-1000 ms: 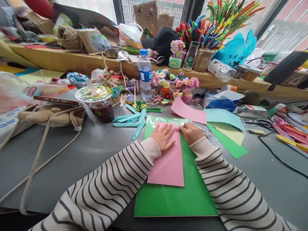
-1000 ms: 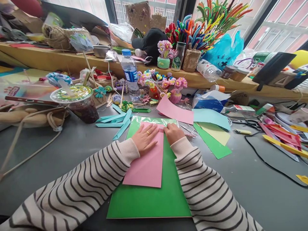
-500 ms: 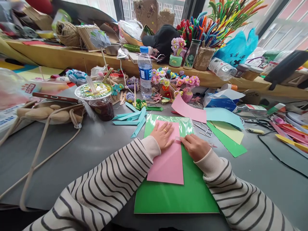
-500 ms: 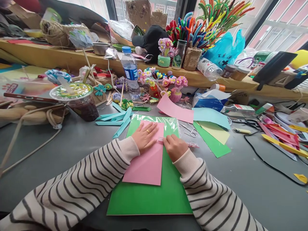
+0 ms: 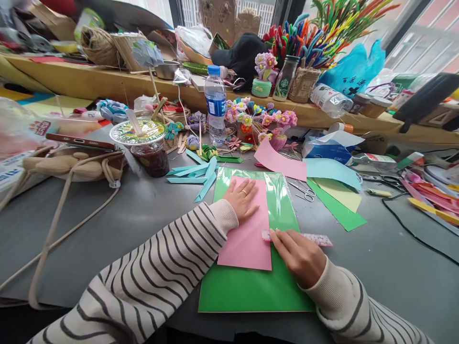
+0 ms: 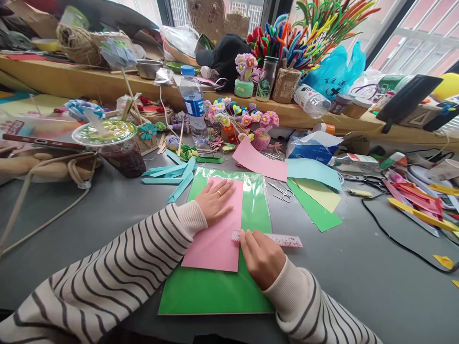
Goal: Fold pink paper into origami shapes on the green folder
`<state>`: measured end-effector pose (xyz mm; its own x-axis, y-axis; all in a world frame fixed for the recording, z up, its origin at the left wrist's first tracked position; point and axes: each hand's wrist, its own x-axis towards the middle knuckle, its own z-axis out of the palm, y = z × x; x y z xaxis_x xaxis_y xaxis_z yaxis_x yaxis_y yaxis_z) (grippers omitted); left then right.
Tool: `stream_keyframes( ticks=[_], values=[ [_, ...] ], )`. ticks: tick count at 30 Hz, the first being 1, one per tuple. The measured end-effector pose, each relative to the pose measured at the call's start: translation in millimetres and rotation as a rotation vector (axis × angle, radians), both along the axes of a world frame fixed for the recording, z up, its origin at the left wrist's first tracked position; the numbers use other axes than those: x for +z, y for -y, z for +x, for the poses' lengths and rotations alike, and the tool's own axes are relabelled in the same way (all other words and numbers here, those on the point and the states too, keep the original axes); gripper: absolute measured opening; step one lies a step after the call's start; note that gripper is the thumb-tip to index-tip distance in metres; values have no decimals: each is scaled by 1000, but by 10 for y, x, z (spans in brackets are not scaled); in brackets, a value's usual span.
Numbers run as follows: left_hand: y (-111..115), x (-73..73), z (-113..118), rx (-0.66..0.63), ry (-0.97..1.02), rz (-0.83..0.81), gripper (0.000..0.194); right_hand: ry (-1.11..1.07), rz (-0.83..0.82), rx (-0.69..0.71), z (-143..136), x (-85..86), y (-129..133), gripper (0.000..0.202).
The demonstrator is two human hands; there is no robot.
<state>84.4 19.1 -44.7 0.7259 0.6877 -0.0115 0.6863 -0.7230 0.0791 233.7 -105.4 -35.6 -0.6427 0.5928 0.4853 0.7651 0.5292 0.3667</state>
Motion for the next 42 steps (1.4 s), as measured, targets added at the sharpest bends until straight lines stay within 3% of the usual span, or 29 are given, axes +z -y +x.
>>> stream_keyframes(
  ticks=[7,15,18,21,25,28,30,33,36,42],
  values=[
    [-10,-13,-4,-10,29,21,55,-35,-49,76,-82,-7,314,26],
    [-5,17,-16,-15,34,-21,55,-135,-165,135,-9,-127,518,35],
    [-27,70,-21,-25,41,-49,55,-223,-258,216,57,-34,514,34],
    [-23,171,-25,-54,-9,-87,45,-333,-323,258,206,168,392,28],
    [114,308,-6,-292,-72,-115,56,-311,-163,-4,551,313,100,28],
    [268,337,30,-414,-85,-96,45,-201,60,-290,777,179,-118,25],
    [343,324,58,-410,-83,-23,33,-149,67,-407,856,34,-219,25],
    [381,307,101,-390,-66,137,21,-86,-27,-370,882,-132,-283,27],
    [334,357,138,-431,-42,241,18,-98,-96,-356,864,-176,-285,28],
    [53,672,43,-475,115,220,17,-416,-266,-339,907,8,-279,31]
  ],
)
